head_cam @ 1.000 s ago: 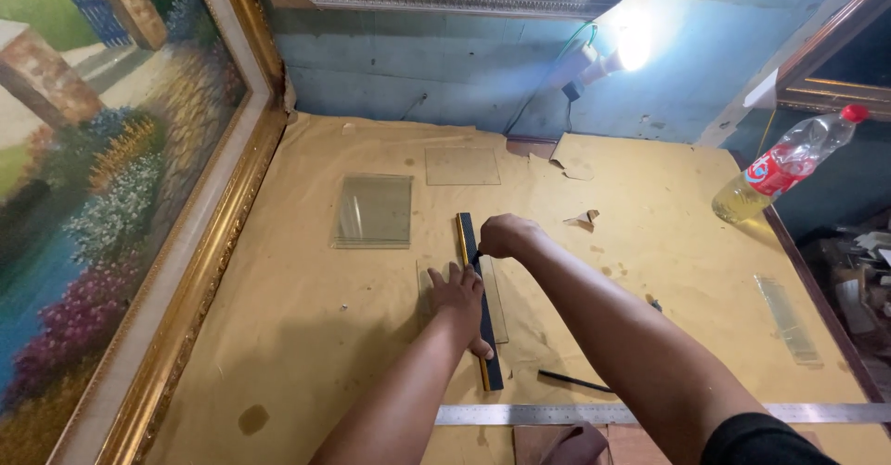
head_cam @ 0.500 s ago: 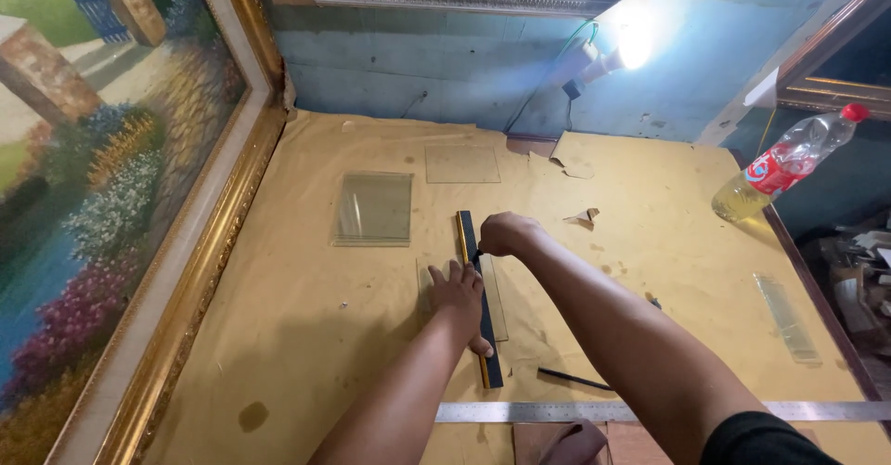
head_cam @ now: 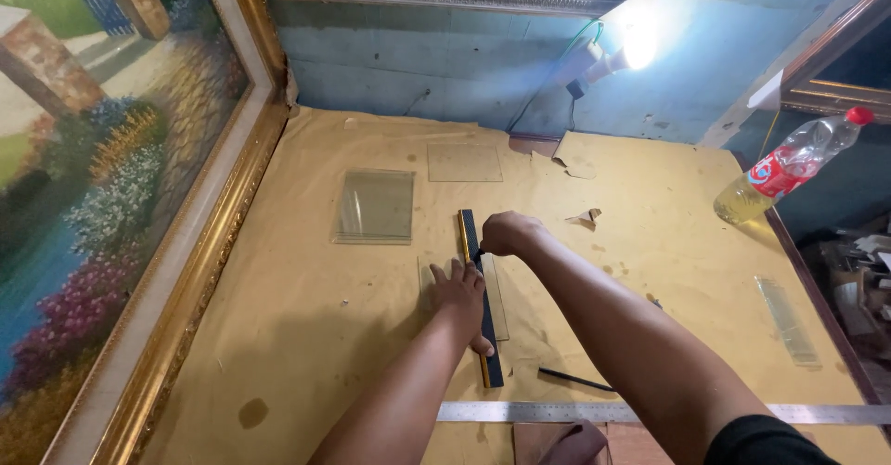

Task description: Measuring and marking glass sheets using a metal ruler and a marker on a workbench.

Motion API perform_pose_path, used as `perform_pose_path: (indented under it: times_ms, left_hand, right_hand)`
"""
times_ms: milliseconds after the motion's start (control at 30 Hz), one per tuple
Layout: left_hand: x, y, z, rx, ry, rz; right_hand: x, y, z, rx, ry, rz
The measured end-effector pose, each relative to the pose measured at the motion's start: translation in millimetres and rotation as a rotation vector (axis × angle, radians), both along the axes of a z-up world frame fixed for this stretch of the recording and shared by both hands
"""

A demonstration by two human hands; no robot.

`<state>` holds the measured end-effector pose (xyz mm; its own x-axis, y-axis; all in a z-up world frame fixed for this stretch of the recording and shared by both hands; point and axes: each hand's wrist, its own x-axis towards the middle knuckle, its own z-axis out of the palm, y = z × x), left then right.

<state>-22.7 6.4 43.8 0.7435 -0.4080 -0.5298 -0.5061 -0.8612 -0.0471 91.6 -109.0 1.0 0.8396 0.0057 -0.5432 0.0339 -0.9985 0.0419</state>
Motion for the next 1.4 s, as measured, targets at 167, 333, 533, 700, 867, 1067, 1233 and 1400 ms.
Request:
perform_pose_path:
  times_ms: [167,333,533,700,867,1067,1233,1400]
  left_hand:
    - [7,-1,-14,0.045,-0.023,-0.046]
    - [21,-5,-46,0.044,-0.014,-0.049]
    - [34,-2,-70,0.044,-0.017,-0.135]
    - [33,-3,-57,0.130,-0.015,-0.168]
    - [28,-5,-54,0.137,-0.048,-0.155]
    - [34,-9,-77,0.098,-0.071,-0.157]
    - [36,-13,-81,0.152,-0.106,-0.162]
    - [19,-2,-49,0.112,-0.101,-0.161]
  right_hand:
    - [0,3,7,-0.004,0.018,0.001]
    - [0,2,0,0.001,0.025,-0.029]
    - [20,-7,-46,-0.030,-0.060,0.170]
    - [17,-18,-76,-0.017,-0.063,0.230]
    - [-43,-8,-54,0.044,-0.037,0.098]
    - [-126,3,-30,0.159,-0.011,-0.178]
    - [-167,-3,-33,0.230,-0.040,-0.310]
    - [-201,-28,-60,0.404,-0.146,-0.684]
